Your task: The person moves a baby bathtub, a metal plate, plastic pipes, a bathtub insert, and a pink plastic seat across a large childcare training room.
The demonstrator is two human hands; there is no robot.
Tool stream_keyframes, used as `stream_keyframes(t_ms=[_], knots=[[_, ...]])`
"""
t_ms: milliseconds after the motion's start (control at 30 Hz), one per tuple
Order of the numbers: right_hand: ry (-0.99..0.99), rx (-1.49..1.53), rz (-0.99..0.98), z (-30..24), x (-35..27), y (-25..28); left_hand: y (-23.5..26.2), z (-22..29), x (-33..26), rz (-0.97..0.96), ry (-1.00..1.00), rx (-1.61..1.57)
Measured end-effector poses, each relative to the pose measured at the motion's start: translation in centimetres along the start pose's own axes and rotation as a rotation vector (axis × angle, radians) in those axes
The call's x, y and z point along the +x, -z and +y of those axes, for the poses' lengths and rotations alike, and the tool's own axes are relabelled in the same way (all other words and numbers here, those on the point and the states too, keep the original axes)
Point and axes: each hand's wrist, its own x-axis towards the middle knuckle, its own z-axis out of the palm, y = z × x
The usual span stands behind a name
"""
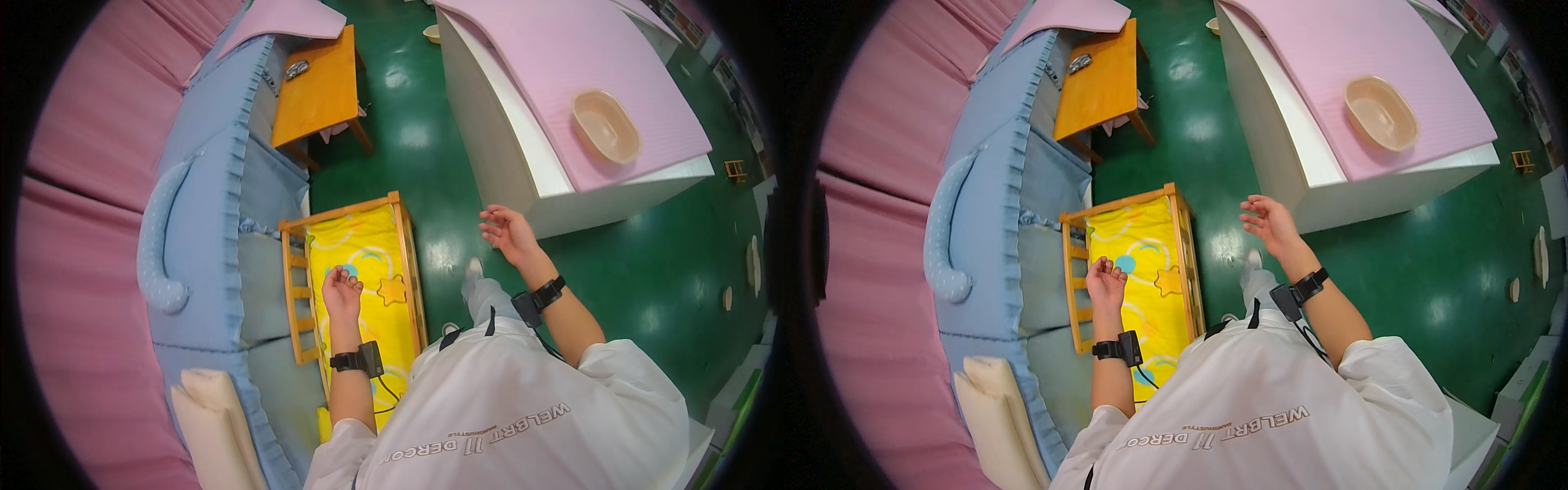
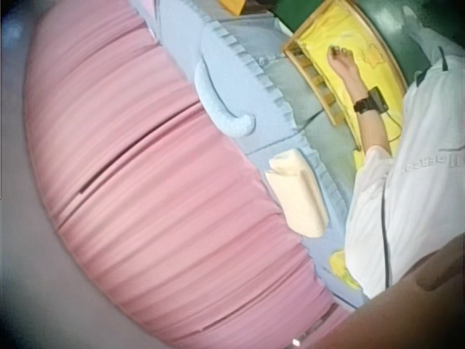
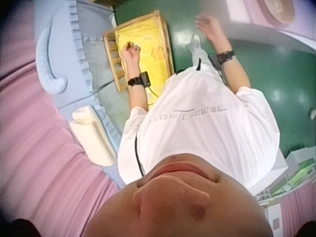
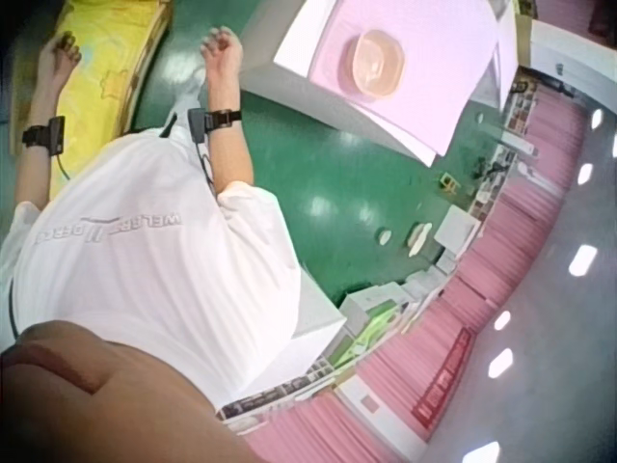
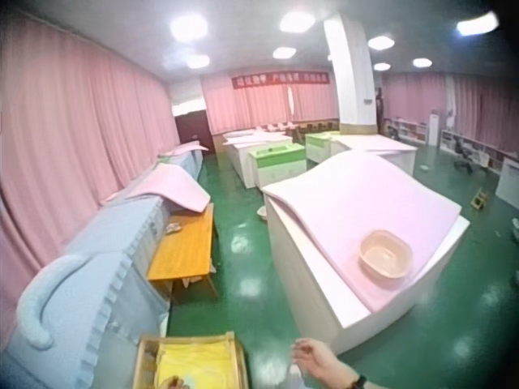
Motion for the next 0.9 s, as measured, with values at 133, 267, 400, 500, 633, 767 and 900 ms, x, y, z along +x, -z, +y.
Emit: stream_keyframes(t_ms=[133,267,400,500,633,767,900], knots=[[-0.031,0.045,0.009,-4.7,11.5,-3.1,-6.3,1.6,10.8,-0.025,0.017,-0.003],[-0.043,0.103,0.038,-9.7,22.5,-5.5,-9.6,3.9,19.1,0.067,-0.003,-0.059],[-0.086,0.082,0.012,-15.1,33.5,-8.7,-13.2,6.5,26.2,0.124,-0.03,-0.072],[-0.149,0.062,0.029,-18.1,40.7,-10.5,-15.4,7.5,31.1,0.144,-0.044,-0.105],[-0.2,0.012,0.067,-20.1,50.2,-12.2,-18.0,8.1,38.9,0.18,-0.023,-0.149],[-0.259,-0.013,0.111,-21.7,62.6,-13.6,-21.1,9.8,51.4,0.187,0.001,-0.172],[-0.308,-0.045,0.184,-23.4,74.5,-14.0,-24.9,10.8,63.7,0.239,0.079,-0.19]])
